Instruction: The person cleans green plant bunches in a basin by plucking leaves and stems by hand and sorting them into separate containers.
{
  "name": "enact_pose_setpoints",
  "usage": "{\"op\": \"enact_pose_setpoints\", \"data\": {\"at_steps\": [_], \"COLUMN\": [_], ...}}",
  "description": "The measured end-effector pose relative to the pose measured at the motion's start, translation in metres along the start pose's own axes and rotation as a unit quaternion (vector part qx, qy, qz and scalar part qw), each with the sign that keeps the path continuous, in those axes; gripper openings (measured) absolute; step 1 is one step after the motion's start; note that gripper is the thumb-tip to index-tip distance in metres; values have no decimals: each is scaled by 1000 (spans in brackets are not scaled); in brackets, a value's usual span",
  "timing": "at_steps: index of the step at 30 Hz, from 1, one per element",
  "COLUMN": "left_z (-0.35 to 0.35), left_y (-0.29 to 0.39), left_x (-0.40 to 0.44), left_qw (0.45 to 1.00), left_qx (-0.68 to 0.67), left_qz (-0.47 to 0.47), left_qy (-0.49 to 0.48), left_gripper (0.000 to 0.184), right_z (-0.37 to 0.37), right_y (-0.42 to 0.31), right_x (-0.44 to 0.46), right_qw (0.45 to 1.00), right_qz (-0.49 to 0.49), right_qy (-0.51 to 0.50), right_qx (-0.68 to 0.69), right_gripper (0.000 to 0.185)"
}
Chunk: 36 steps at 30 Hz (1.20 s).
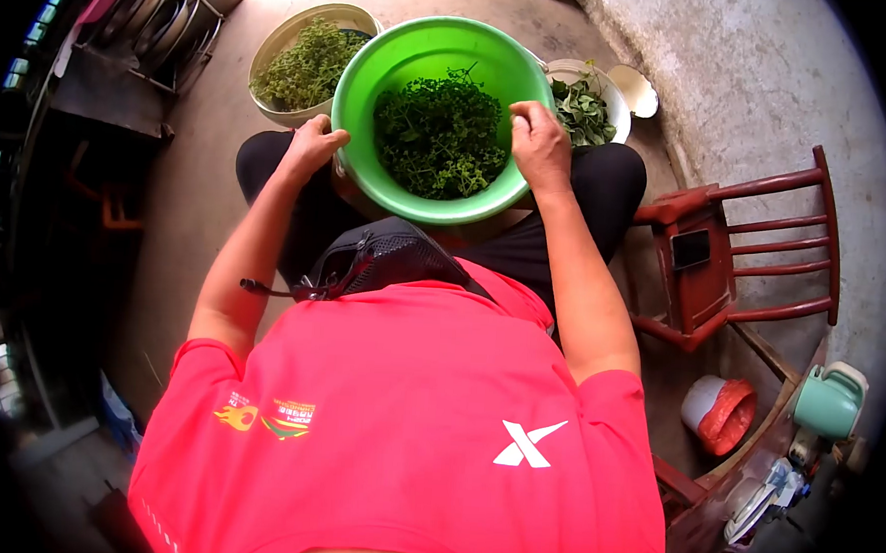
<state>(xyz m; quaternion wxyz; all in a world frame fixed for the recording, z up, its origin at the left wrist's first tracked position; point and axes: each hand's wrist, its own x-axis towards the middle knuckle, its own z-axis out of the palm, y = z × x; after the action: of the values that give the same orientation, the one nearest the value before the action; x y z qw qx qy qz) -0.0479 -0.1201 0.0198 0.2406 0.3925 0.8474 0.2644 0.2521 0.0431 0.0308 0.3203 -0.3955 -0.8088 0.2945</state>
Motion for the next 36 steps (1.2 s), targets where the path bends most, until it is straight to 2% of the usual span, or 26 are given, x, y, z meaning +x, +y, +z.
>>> {"op": "enact_pose_setpoints", "data": {"at_steps": [1,3,4,6,8,12,14,15,16,18,20,22,25,26,28,29,30,31,32,34,35,36], "left_z": [-2,-3,-4,-5,-7,-10,-8,-5,-3,-4,-2,-1,-5,-7,-8,-8,-7,-6,-5,-8,-7,-6], "left_y": [3,5,3,2,1,2,-3,-5,-5,-6,-7,-11,-3,0,3,0,-3,-6,-9,-5,-5,-7], "left_x": [-2,-3,-5,-7,-10,-16,-11,-11,-11,-11,-8,-5,-9,-11,-15,-13,-12,-11,-12,-15,-16,-16], "left_qw": [1000,1000,999,999,998,998,997,996,996,995,996,995,996,995,997,997,997,998,999,999,998,995], "left_qx": [9,17,28,36,29,-14,-25,-36,-38,-67,-55,-67,-63,-63,-62,-55,-53,-39,-26,-5,-47,-88], "left_qz": [-12,-19,-23,-23,-52,-59,-63,-72,-72,-66,-65,-69,-63,-72,-41,-46,-56,-47,-37,-43,-38,-32], "left_qy": [-3,-5,-10,-13,-24,-21,-27,-35,-38,-32,-29,-30,-20,-14,-21,-28,-24,-24,-25,-25,-28,-31], "left_gripper": [42,43,43,44,43,41,41,40,40,40,40,40,38,38,31,31,31,31,31,31,34,38], "right_z": [6,20,24,28,24,16,1,-7,-16,-31,-45,-35,-10,7,35,49,61,64,60,57,56,55], "right_y": [-6,-7,-8,-10,-14,-22,-21,-11,3,45,74,120,159,181,205,220,230,221,212,199,198,196], "right_x": [0,-9,-16,-30,-40,-40,-30,-20,-5,25,45,59,71,75,76,72,71,64,49,43,43,43], "right_qw": [999,985,970,918,869,890,975,993,999,988,980,905,782,770,786,785,780,778,887,958,982,984], "right_qz": [-6,-63,-50,-6,-22,-9,47,35,23,115,189,363,472,485,495,482,503,503,354,189,121,49], "right_qy": [-50,-161,-231,-353,-407,-379,-214,-116,-17,66,16,-106,-140,-139,-116,-112,-142,-151,-157,-160,-141,-119], "right_qx": [5,-26,-54,-180,-279,-252,-23,7,39,82,64,196,382,390,351,373,344,345,251,147,13,-121], "right_gripper": [14,16,20,26,24,24,20,18,16,15,18,22,37,42,47,54,51,51,42,36,36,36]}}
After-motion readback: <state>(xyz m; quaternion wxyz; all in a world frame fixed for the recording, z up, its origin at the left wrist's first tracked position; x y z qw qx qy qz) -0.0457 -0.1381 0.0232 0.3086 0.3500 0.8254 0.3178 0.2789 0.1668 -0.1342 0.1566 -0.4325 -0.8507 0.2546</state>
